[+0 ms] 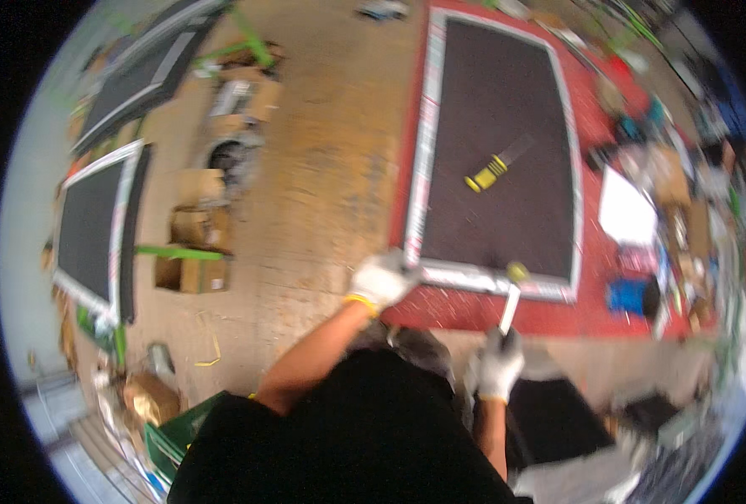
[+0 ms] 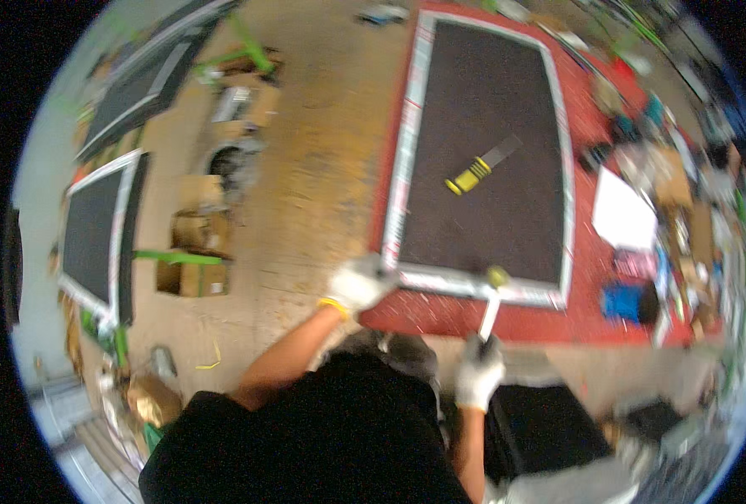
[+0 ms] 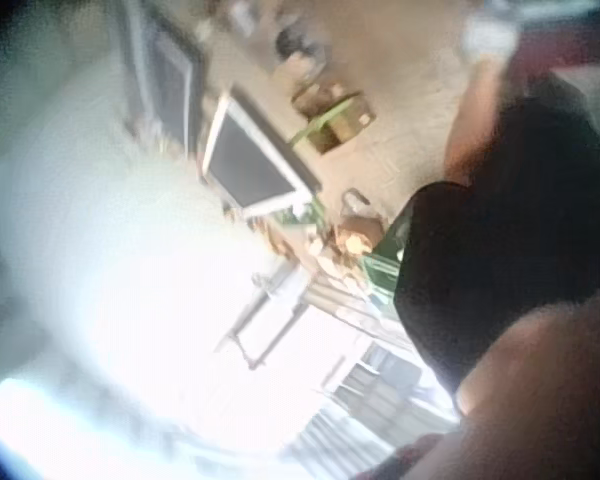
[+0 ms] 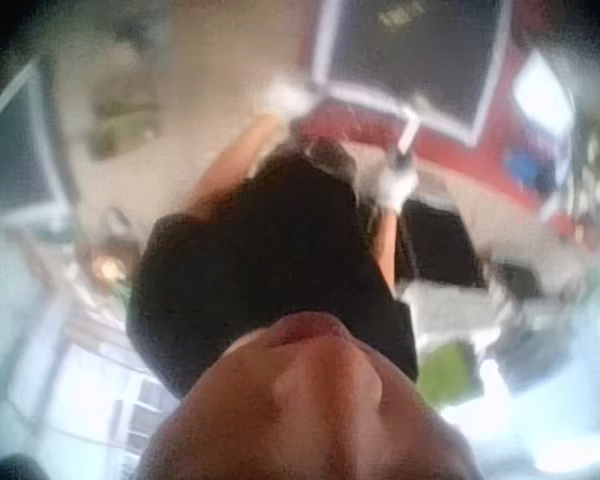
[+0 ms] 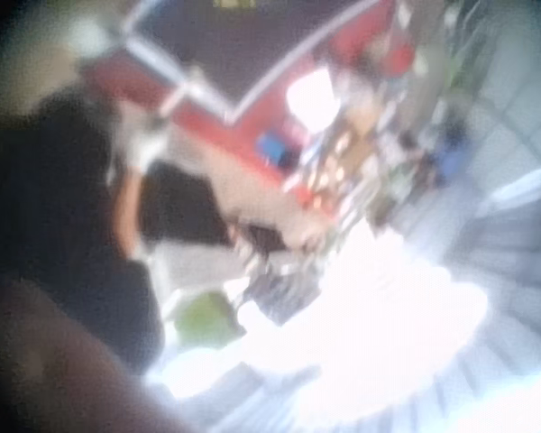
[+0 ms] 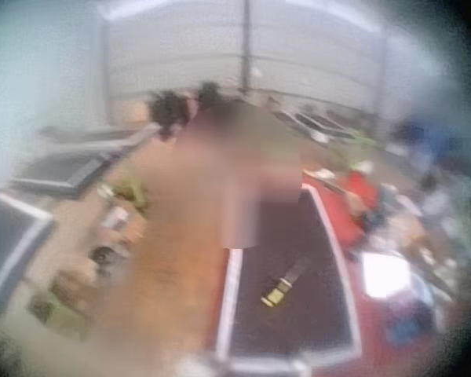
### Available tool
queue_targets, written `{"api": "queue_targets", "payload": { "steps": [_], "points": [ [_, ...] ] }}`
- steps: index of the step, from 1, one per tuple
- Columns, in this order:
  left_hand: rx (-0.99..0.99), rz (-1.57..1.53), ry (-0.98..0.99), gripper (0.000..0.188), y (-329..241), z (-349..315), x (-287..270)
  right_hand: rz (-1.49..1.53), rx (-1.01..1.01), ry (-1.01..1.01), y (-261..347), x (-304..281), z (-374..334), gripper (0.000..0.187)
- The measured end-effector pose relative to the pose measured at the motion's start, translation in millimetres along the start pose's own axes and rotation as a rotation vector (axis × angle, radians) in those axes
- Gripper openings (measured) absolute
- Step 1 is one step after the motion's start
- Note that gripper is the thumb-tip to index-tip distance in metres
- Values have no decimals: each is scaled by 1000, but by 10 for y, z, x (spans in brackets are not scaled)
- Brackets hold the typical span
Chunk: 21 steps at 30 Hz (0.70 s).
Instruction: The person assembles a window screen by measuring and cutting metal strips, then fitting them into the frame. They use a marker to mark cut lines, a miter saw to cut the strips, and a hammer to secure the pieces into the frame.
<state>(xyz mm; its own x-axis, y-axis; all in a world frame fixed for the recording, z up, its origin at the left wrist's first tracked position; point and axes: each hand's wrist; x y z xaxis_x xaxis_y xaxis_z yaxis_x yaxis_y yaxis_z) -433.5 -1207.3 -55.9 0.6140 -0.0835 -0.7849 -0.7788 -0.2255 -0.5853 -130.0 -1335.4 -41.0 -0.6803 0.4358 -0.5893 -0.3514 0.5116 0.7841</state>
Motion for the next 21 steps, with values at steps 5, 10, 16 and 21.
{"api": "queue_targets", "payload": {
  "steps": [5, 10, 16, 21],
  "points": [
    [32, -59, -30, 51, 131, 77, 86, 10, -137, -111, 11, 285, 706, 35],
    [-26, -177, -136, 41, 151, -56, 295, -24, -365, -193, 248, 631, 1361, 46],
    [14, -289, -27, 43, 311, -32, 99, -216, -391, -337, 604, 1010, 1803, 52],
    [-51, -300, 10, 50, 1044, 230, -480, -421, -495, -524, 1010, 1169, 1509, 57]
  ]
}}
Point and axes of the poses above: each hand's wrist, its own z-axis towards the middle knuckle, its own x-axis out of the palm, y = z × x, and after that the axes turned 15 degrees about -y, right-handed
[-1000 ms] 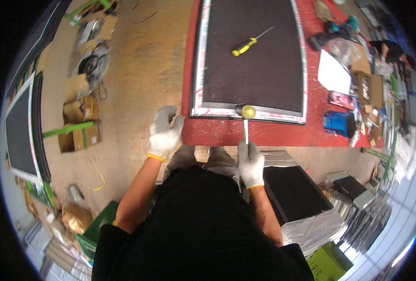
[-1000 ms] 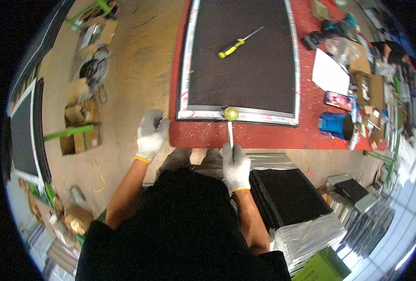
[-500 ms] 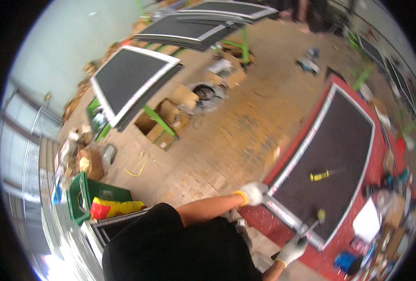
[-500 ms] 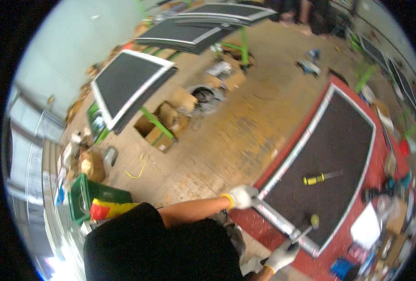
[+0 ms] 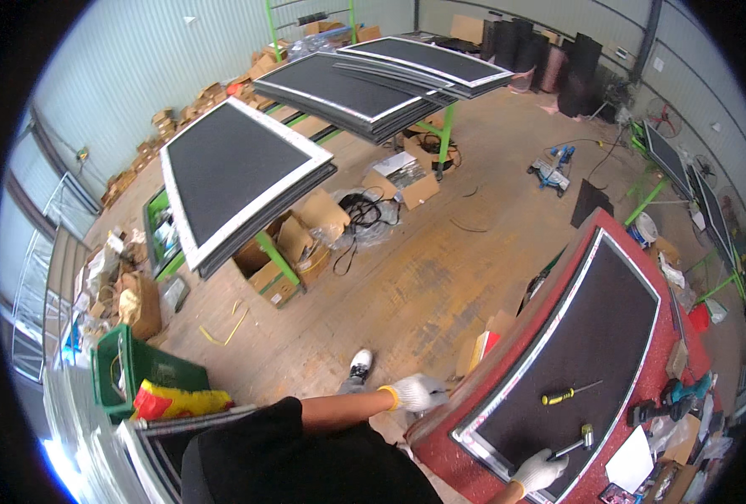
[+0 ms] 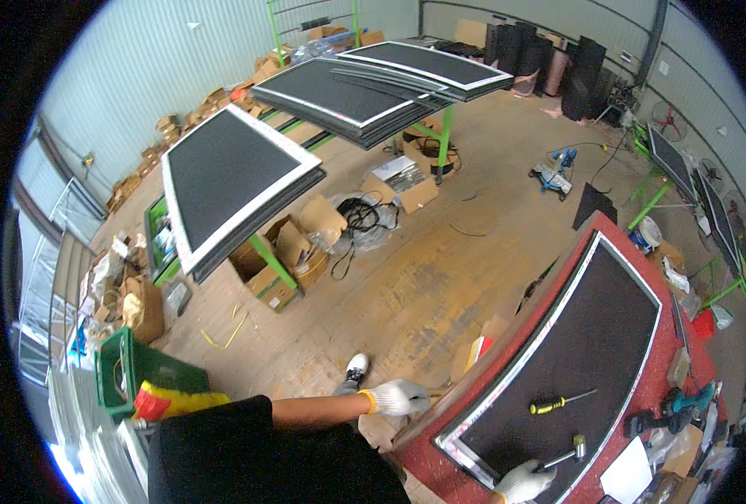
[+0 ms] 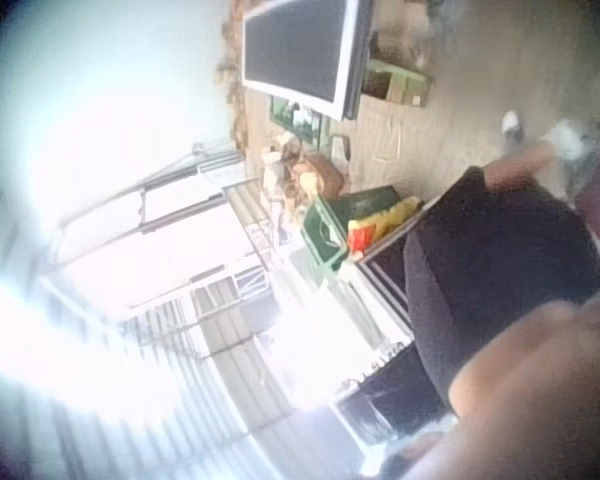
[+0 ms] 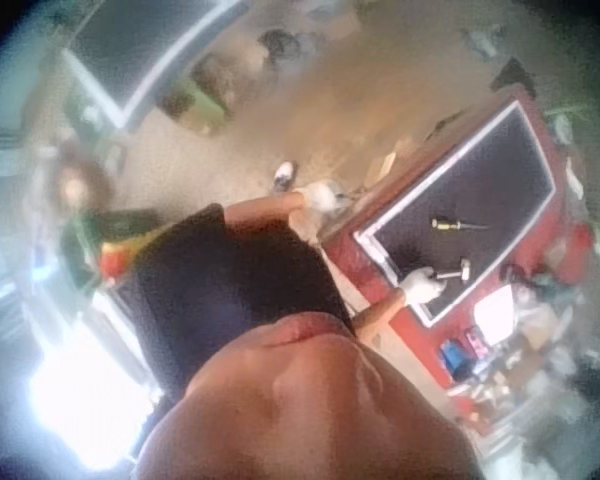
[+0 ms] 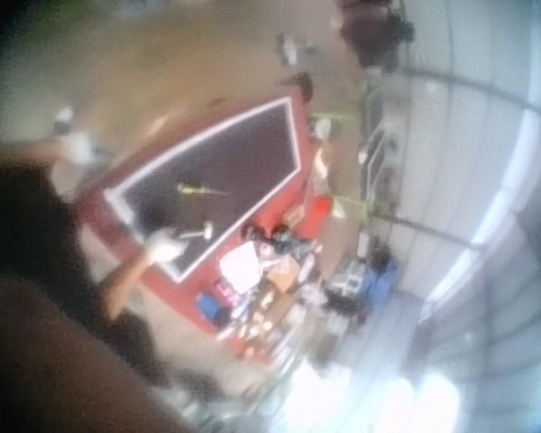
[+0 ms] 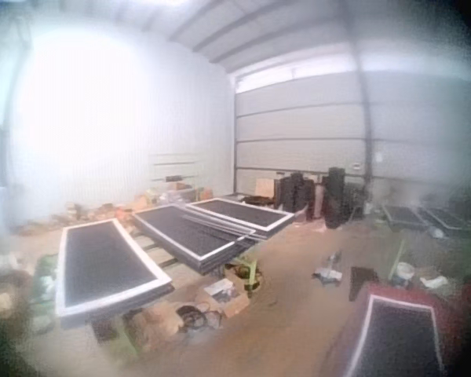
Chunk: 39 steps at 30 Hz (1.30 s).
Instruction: The person assembles a window screen by measuring and cutting metal strips, then fitting them into the frame. They use a marker to mark cut lines, a miter saw to cut the strips, and a hammer to secure the pieces into the frame.
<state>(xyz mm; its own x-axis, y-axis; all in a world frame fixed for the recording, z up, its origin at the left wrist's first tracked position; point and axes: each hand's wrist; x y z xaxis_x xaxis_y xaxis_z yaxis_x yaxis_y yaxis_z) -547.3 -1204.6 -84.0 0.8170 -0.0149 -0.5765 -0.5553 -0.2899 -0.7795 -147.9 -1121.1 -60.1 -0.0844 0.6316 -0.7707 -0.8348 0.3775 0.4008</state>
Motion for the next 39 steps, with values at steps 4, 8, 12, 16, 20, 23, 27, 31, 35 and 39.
{"api": "queue_targets", "payload": {
  "steps": [4, 8, 12, 16, 20, 23, 27, 31, 35, 39],
  "points": [
    [32, 106, -48, 50, 677, 473, -801, 174, -118, 26, 858, -212, -276, 49],
    [-26, 100, -67, 50, 1268, 913, -1678, 373, -82, 155, 2041, 103, -603, 33],
    [-99, 21, -207, 51, 1655, 1165, -2543, 629, -199, 331, 3269, 552, -881, 23],
    [-272, -85, -275, 50, 1906, 1384, -3134, 687, -430, 415, 4406, 909, -929, 18],
    [-349, -136, -349, 51, 2058, 1484, -3479, 740, -568, 497, 5460, 1266, -786, 15],
    [-452, -183, -383, 51, 2095, 1554, -3657, 809, -728, 444, 6413, 1658, -502, 16],
    [-619, -234, -456, 51, 2147, 1779, -3876, 890, -944, 391, 8023, 2410, 63, 18],
    [-758, -298, -669, 50, 2161, 2244, -4014, 1140, -1166, 210, 9830, 3370, 445, 21],
    [-835, -281, -881, 49, 1973, 2818, -4049, 843, -1401, 328, 11038, 3790, 426, 23],
    [-957, -450, -967, 49, 1681, 3295, -3918, 485, -1428, 813, 11412, 3442, 205, 34]
  ]
}}
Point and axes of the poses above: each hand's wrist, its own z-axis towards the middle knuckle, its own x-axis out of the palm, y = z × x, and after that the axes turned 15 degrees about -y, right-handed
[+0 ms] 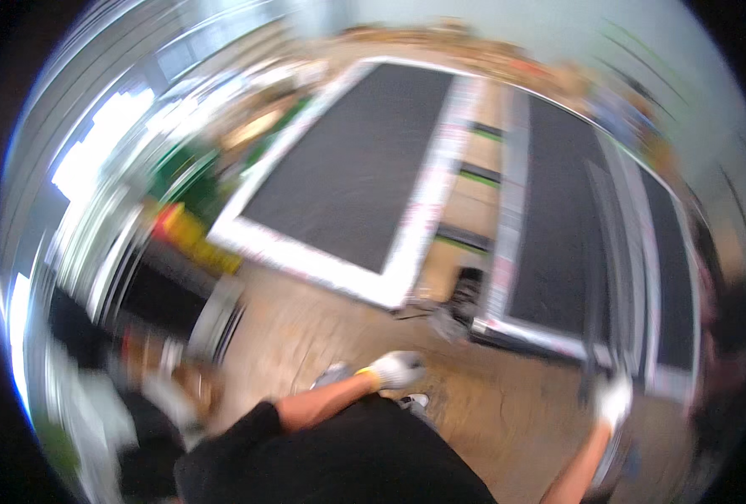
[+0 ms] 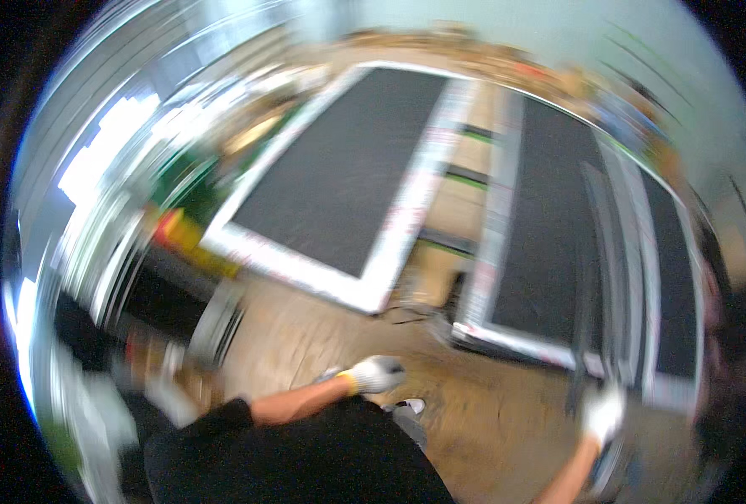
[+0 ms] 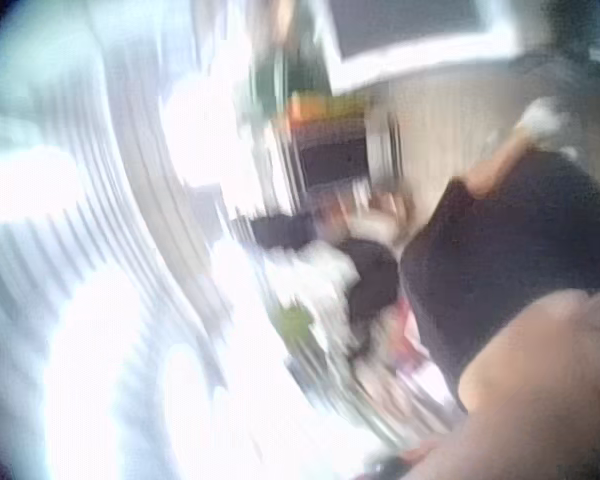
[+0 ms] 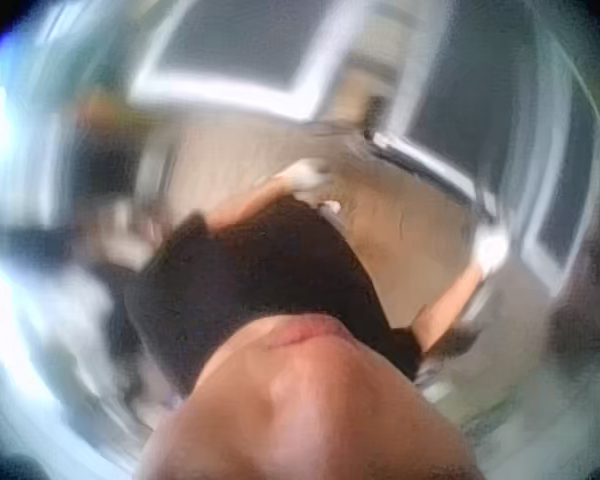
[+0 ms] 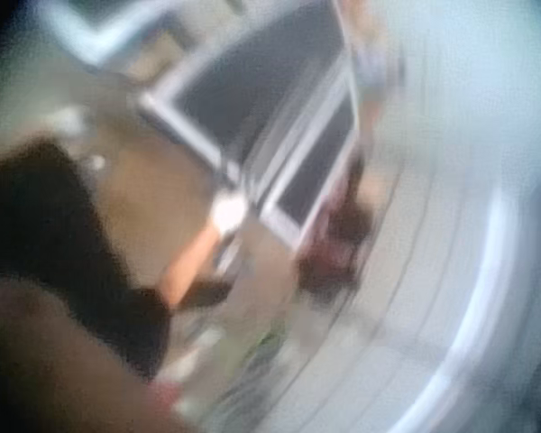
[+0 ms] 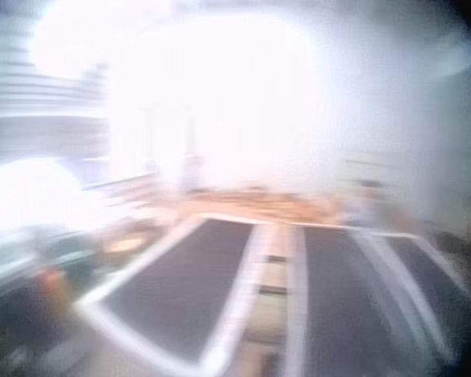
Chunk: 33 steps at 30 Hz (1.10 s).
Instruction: The person assembles a window screen by measuring and cutting metal strips, then fitting them into the frame. They use a marker to mark cut lines, a miter saw to cut the strips, and a hammer to secure the pieces into the frame.
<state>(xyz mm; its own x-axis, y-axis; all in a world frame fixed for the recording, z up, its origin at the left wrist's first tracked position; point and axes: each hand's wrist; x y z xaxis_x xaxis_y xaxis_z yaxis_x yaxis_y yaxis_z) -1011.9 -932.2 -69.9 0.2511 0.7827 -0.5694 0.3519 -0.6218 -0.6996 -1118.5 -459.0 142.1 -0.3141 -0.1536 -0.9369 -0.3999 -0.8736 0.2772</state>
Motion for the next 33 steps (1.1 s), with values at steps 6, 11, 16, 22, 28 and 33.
{"api": "queue_targets", "payload": {
  "steps": [6, 11, 16, 22, 28, 33],
  "points": [
    [46, -137, -296, 40, -215, -206, 397, -82, -543, -290, -143, 237, 45, 46],
    [-26, -192, -347, 39, -237, -175, 570, -173, -486, -210, -514, 445, 418, 47],
    [20, -163, -355, 39, -261, -280, 503, 59, -542, -320, -407, 323, 276, 55],
    [-110, -160, -170, 46, -274, -445, 350, 283, -349, -1, -258, 117, 227, 50],
    [-158, -108, -158, 48, -146, -371, 473, 89, -117, -198, -624, 296, 141, 38],
    [-137, -143, -124, 43, -23, -362, 580, 91, -151, -202, -606, 286, 137, 34]
  ]
}}
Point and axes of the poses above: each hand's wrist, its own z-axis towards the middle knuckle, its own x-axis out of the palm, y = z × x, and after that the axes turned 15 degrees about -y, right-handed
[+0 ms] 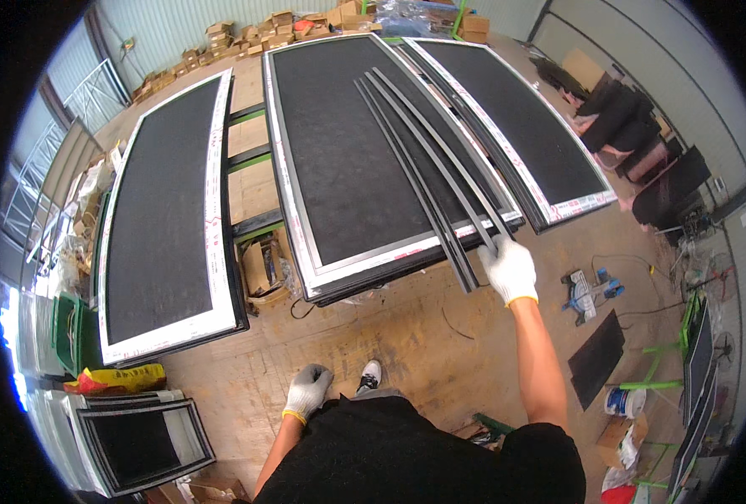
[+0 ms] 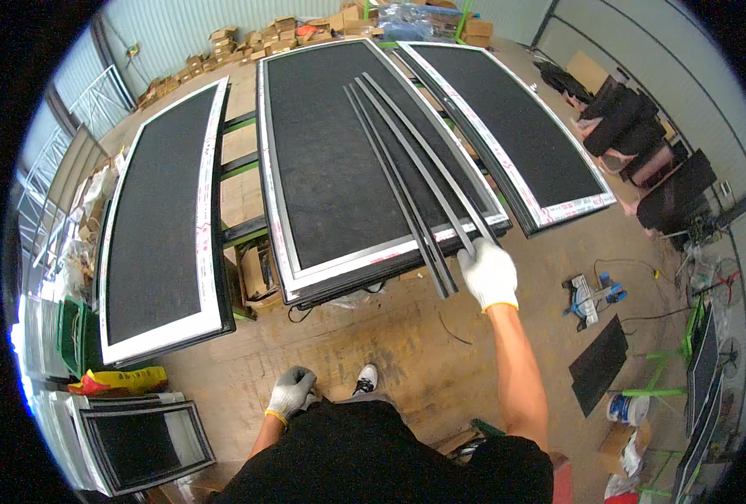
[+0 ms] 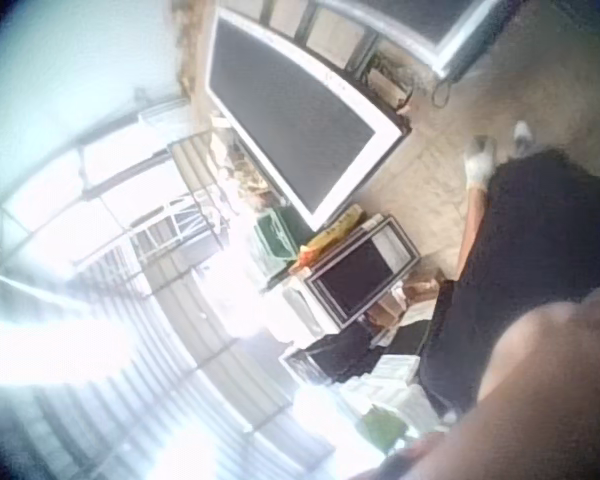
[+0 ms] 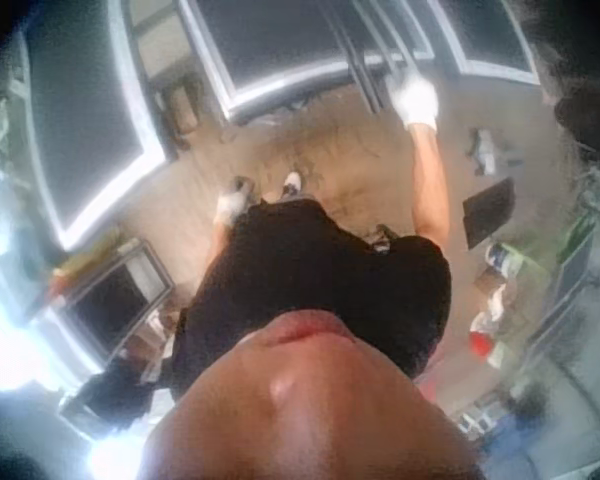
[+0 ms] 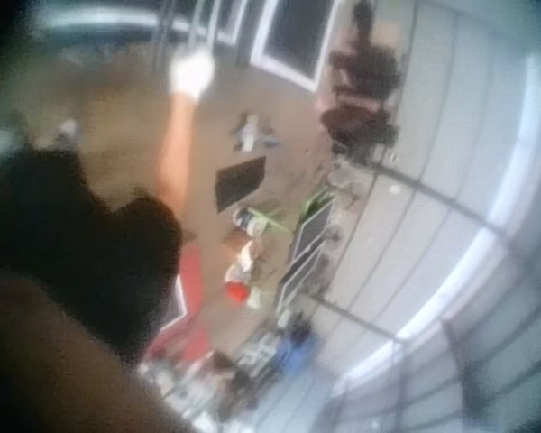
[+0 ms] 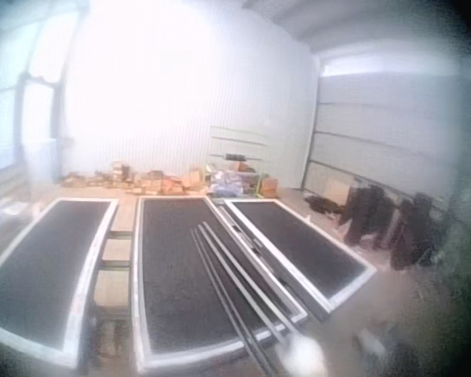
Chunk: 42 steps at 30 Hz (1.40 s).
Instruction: The person assembles a window screen by measuring and cutting metal strips, then fitting them into the frame. They use a marker to mark cut lines, a miter saw to cut the strips, and a hammer to secure the pieces into the frame.
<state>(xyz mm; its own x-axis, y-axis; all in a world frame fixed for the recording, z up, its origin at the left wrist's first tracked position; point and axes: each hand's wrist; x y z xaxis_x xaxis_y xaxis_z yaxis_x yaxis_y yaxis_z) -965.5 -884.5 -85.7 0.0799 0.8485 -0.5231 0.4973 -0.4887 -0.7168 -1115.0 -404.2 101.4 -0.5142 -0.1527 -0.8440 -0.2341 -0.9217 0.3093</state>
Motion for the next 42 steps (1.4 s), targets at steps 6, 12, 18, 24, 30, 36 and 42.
{"api": "queue_targets", "payload": {
  "steps": [6, 12, 18, 24, 30, 36, 42],
  "points": [
    [39, 64, 4, 41, -123, -49, 78, -24, -93, -85, -57, 29, 192, 34],
    [62, 63, -6, 42, -198, -105, 86, -132, -31, 38, -334, 152, 595, 36],
    [-43, 77, -40, 42, -139, -119, 121, -203, -83, 68, -368, 249, 682, 35],
    [90, 123, -56, 44, -150, -101, 160, -136, -33, -73, -328, 149, 772, 35],
    [62, 99, -49, 44, -92, -47, 205, -16, 27, -112, -299, -18, 723, 38],
    [201, 193, -43, 42, -101, -9, 227, 103, 90, 58, -58, -3, 366, 51],
    [50, 185, 33, 45, -291, -19, 171, 29, -10, 173, 183, 173, 358, 44]
  ]
}}
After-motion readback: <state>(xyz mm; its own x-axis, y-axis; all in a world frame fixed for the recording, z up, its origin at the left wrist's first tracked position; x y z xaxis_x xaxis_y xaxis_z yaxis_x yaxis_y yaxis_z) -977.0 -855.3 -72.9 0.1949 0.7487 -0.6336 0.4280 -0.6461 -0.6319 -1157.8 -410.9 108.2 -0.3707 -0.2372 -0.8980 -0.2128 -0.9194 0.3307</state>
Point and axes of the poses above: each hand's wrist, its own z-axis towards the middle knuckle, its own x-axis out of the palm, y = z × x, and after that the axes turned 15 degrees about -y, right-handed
